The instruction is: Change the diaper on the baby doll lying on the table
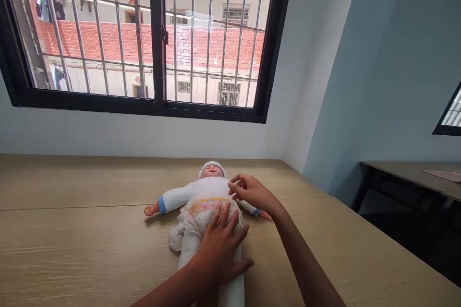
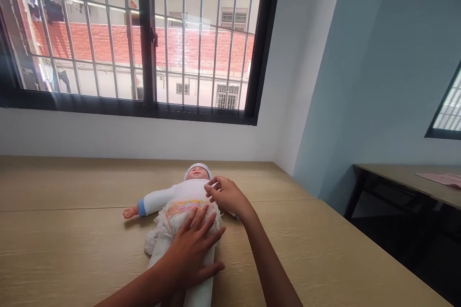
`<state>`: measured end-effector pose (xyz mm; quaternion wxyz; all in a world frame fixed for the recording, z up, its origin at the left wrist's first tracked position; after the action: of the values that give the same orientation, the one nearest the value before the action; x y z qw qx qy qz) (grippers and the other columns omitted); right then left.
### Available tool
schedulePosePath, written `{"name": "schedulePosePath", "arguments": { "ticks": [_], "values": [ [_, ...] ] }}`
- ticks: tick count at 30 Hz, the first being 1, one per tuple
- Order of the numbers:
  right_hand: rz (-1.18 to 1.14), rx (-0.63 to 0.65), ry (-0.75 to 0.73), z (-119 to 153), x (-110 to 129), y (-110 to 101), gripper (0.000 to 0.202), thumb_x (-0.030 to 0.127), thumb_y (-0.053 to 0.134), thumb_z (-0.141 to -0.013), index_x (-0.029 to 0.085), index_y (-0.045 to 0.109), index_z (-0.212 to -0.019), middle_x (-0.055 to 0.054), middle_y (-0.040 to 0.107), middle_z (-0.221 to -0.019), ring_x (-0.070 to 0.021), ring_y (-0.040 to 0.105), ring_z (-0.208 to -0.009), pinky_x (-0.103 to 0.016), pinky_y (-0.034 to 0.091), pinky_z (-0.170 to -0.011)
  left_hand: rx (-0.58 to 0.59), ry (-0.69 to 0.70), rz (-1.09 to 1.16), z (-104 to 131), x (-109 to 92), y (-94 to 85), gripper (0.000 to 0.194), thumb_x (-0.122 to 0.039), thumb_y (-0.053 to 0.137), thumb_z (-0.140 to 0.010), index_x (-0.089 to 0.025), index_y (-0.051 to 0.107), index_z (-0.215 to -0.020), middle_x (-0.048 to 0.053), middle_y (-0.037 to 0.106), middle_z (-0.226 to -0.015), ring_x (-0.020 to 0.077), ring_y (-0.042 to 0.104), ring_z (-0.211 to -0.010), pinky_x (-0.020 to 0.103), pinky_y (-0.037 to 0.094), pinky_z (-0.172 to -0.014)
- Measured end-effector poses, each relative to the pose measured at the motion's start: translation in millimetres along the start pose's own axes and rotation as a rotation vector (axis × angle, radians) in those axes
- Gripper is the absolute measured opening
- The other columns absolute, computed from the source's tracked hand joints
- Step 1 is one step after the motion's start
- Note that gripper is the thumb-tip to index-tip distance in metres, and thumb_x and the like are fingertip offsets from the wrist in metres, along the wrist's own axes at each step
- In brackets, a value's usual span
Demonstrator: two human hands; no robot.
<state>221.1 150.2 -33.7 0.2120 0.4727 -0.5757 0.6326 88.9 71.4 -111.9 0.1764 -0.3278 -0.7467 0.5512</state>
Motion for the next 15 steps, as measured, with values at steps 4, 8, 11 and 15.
{"name": "schedulePosePath", "arguments": {
  "ticks": [4,8,11,15],
  "values": [
    [0.132,-0.042,-0.026,2.5,-2.2,-13.6,0.016,0.021,0.06,-0.082,0.015,0.063,-0.097,-0.005,0.071,-0.089,-0.0147,0.065,-0.076,-0.024,0.048,-0.068,0.023,0.005,0.003,-1.1,1.8,-4.2,0.069,-0.071,0.037,-0.083,-0.029,0.045,-0.136,0.013,0.038,-0.147,0.0435,0.021,-0.14,0.064,0.025,-0.109],
    [0.276,-0.006,-0.006,0.9,-13.9,-9.4,0.015,0.013,0.06,-0.076,0.015,0.068,-0.089,-0.004,0.07,-0.087,-0.0159,0.064,-0.078,-0.025,0.047,-0.069,0.004,0.027,0.003,-3.3,5.8,-6.5,0.07,-0.072,0.04,-0.081,-0.028,0.045,-0.137,0.012,0.038,-0.147,0.0402,0.024,-0.14,0.062,0.021,-0.112],
    [0.28,0.057,0.01,-2.9,-24.9,-1.5,0.017,0.009,0.06,-0.072,0.014,0.068,-0.086,-0.004,0.07,-0.084,-0.0158,0.063,-0.076,-0.024,0.046,-0.068,-0.003,0.046,0.016,-3.8,7.6,-6.8,0.069,-0.07,0.044,-0.081,-0.029,0.044,-0.137,0.012,0.039,-0.147,0.0369,0.024,-0.141,0.061,0.018,-0.114],
    [0.196,0.127,0.015,-6.7,-32.5,4.4,0.017,0.013,0.063,-0.071,0.013,0.068,-0.088,-0.004,0.069,-0.084,-0.0152,0.063,-0.074,-0.024,0.047,-0.065,0.012,0.049,0.052,-4.0,9.7,-10.5,0.063,-0.065,0.054,-0.079,-0.031,0.049,-0.131,0.011,0.038,-0.147,0.0364,0.025,-0.141,0.061,0.017,-0.114]
  ]
}}
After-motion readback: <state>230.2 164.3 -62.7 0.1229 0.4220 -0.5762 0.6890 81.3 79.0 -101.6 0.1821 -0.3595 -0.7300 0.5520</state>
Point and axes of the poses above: each hand's wrist, its own z-axis away from the middle knuckle, its own y-axis out of the palm, x = y × z, the point moved 2 cm from there along -z, towards the middle knuckle
